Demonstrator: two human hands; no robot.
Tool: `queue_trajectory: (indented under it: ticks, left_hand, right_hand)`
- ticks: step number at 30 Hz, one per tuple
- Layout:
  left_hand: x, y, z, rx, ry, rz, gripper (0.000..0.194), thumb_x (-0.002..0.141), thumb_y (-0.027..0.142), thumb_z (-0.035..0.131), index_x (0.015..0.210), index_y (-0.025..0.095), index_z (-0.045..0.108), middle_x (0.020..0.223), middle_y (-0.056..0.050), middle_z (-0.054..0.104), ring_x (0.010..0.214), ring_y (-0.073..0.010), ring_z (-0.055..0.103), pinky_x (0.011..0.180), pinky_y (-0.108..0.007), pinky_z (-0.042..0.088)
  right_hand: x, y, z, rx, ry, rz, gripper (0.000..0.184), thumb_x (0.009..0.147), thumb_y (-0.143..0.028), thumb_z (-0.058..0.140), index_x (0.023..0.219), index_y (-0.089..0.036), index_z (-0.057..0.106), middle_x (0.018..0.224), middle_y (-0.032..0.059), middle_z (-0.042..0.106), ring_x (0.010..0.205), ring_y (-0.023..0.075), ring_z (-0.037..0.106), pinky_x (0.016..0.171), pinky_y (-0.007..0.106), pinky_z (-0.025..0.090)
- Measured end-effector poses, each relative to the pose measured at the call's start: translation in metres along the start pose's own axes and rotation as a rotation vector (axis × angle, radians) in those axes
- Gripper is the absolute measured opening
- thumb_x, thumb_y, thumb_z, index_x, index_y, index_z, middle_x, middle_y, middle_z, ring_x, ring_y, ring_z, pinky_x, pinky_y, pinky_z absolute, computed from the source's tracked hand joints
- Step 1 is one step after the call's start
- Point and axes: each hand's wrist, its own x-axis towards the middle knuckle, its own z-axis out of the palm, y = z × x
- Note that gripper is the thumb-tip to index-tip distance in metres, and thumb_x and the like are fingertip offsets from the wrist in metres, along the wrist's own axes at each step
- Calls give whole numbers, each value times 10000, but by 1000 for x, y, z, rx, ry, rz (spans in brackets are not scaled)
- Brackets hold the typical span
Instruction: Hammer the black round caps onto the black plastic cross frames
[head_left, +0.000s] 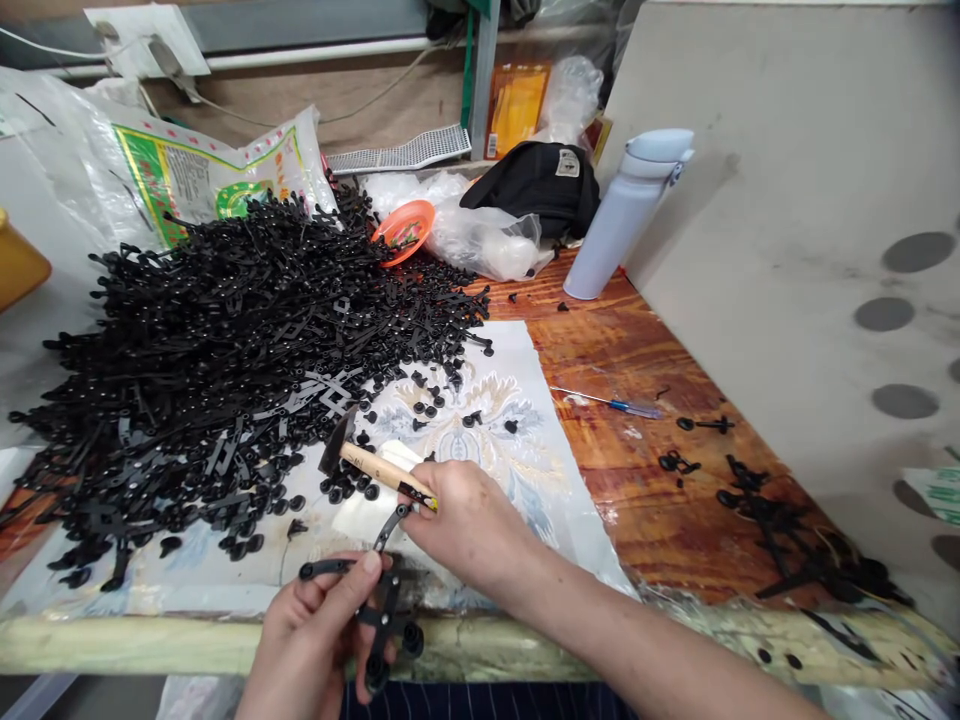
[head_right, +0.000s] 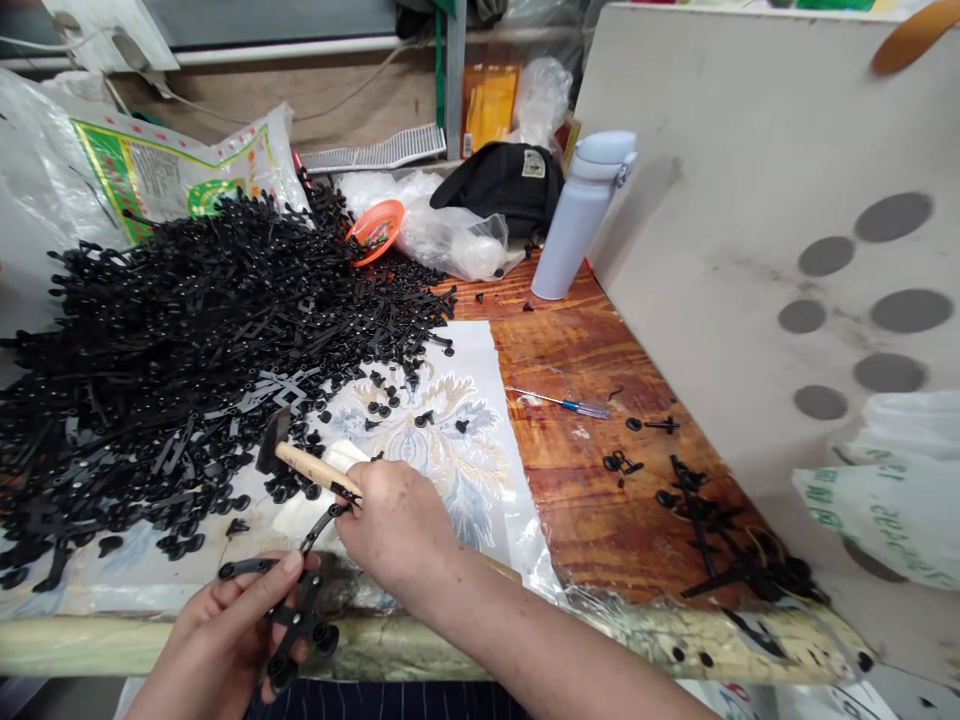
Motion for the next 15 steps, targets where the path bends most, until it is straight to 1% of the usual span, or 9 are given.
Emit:
queue_trajectory:
  ticks: [4,6,7,9,11,12,13,15]
  left_hand:
    - [2,-1,-3,21,-33,-15,346,530,411,850,609,137,654,415,38,535,326,-125,529,245,-152,296]
    - [3,-2,-3,14,-34,-17,352,520,411,855,577,140,636,389,39,525,317,-125,525,241,-149,300]
    - [4,-2,-2,8,-32,-13,357,519,412,855,561,141,626,377,38,523,310,-123,520,240,-147,302]
    - [4,-3,-1,-7,-35,-2,362,519,420,852,561,140,627,364,39,515,298,-117,509,233,-143,301]
    - [3,-5,0,-15,-30,6,356,540,430,840,606,134,652,378,38,526,291,-104,496,230,-134,297]
    - [3,-5,0,-14,-27,8,356,554,434,832,630,130,664,390,34,536,288,-96,491,230,-129,293]
    - [3,-6,1,-12,-26,7,356,567,437,825,645,126,670,397,30,544,285,-90,485,230,-124,292]
    - [2,-6,2,-9,-22,2,356,578,440,816,641,123,669,400,22,554,277,-82,479,232,-117,287]
  right_hand:
    - [1,0,-1,22,-7,-10,107,710,-104,588,719,-194,645,566,-38,541,526,114,476,504,222,311]
    - [-3,1,-7,47,-36,-23,73,712,-141,634,754,-198,653,573,-48,549,528,111,490,494,209,329]
    - [-7,2,-10,70,-49,-39,88,728,-182,658,812,-206,663,589,-51,565,537,114,505,495,203,347]
    - [-20,6,-19,105,-19,-93,228,817,-279,629,1039,-235,656,696,-34,637,604,133,563,542,209,412]
    - [-36,15,-27,80,83,-167,375,941,-301,467,1311,-274,521,903,14,691,740,161,623,656,253,476]
    - [-45,20,-30,36,127,-207,409,976,-280,385,1379,-293,453,978,33,690,790,168,639,692,271,492]
    - [-53,25,-33,-19,132,-251,435,983,-264,356,1413,-304,409,1015,45,686,815,176,650,711,285,507]
    - [-66,35,-36,-137,100,-325,466,976,-232,350,1435,-306,376,963,49,694,756,177,667,673,286,535]
